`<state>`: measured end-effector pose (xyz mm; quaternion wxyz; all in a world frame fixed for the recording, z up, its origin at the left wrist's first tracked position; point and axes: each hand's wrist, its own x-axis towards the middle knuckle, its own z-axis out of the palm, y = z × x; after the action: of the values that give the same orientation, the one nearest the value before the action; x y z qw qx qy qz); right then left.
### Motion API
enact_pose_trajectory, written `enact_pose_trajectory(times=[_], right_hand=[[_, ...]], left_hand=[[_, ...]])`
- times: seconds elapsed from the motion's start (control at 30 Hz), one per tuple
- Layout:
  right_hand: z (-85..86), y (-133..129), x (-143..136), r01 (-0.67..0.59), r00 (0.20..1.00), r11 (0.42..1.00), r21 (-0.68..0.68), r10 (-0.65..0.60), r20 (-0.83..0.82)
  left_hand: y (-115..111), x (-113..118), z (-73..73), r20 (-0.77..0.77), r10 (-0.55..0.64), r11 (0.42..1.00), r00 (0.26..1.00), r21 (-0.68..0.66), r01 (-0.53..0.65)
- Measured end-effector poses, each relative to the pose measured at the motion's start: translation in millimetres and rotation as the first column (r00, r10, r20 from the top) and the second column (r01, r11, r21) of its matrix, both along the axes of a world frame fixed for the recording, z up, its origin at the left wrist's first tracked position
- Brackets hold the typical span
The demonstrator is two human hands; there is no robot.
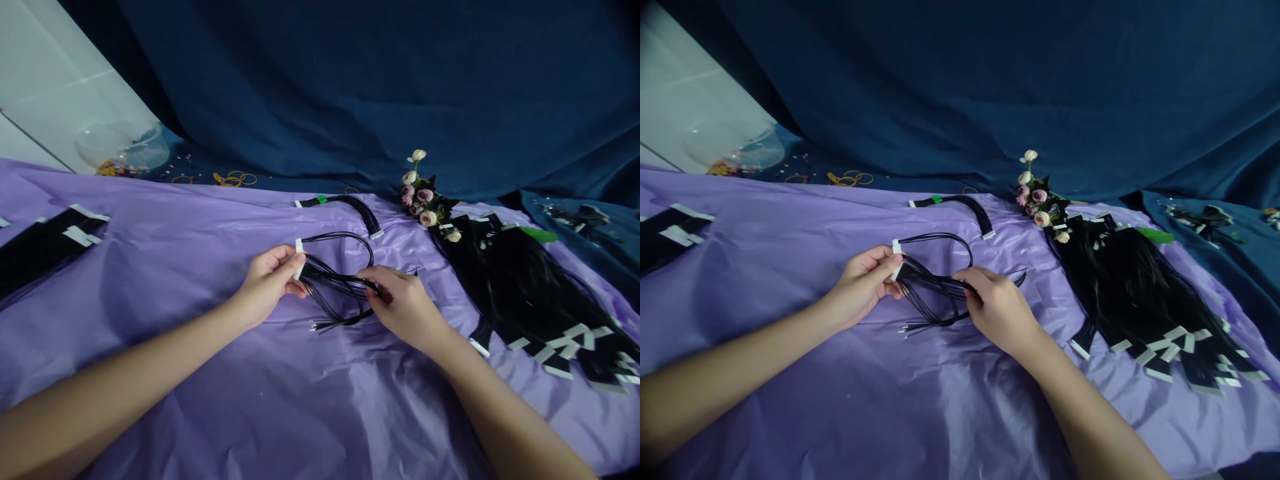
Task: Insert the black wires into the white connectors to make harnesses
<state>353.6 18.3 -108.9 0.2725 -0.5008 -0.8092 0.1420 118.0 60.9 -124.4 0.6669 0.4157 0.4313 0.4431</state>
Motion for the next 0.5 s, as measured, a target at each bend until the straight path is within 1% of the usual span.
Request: enact_pose_trajectory(times=[0.07, 0.13, 0.33, 0.4, 0.5], right_hand=[[2.0, 0, 3, -0.025, 0.996, 1.0, -0.016, 0.027, 0.083], [3.7, 1, 6, -0.057, 0.99, 0.998, -0.026, 0.06, 0.124], [5.9, 4, 14, -0.178, 0.975, 0.984, -0.015, 0.178, 0.129], [6.3, 4, 16, -0.183, 0.973, 0.983, -0.02, 0.184, 0.137], [7.9, 4, 18, -0.172, 0.964, 0.985, 0.006, 0.167, 0.206]], left_hand=[[1, 0, 0.0, -0.001, -0.001, 1.0, 1.0, -0.001, 0.001], [1, -1, 0.2, -0.002, -0.005, 1.0, 1.0, -0.002, 0.005], [2, -1, 0.1, -0.004, 0.005, 1.0, 1.0, -0.017, -0.005], [2, -1, 0.3, -0.007, 0.004, 1.0, 1.0, -0.018, -0.004], [1, -1, 0.9, -0.009, 0.003, 1.0, 1.0, -0.02, -0.003]])
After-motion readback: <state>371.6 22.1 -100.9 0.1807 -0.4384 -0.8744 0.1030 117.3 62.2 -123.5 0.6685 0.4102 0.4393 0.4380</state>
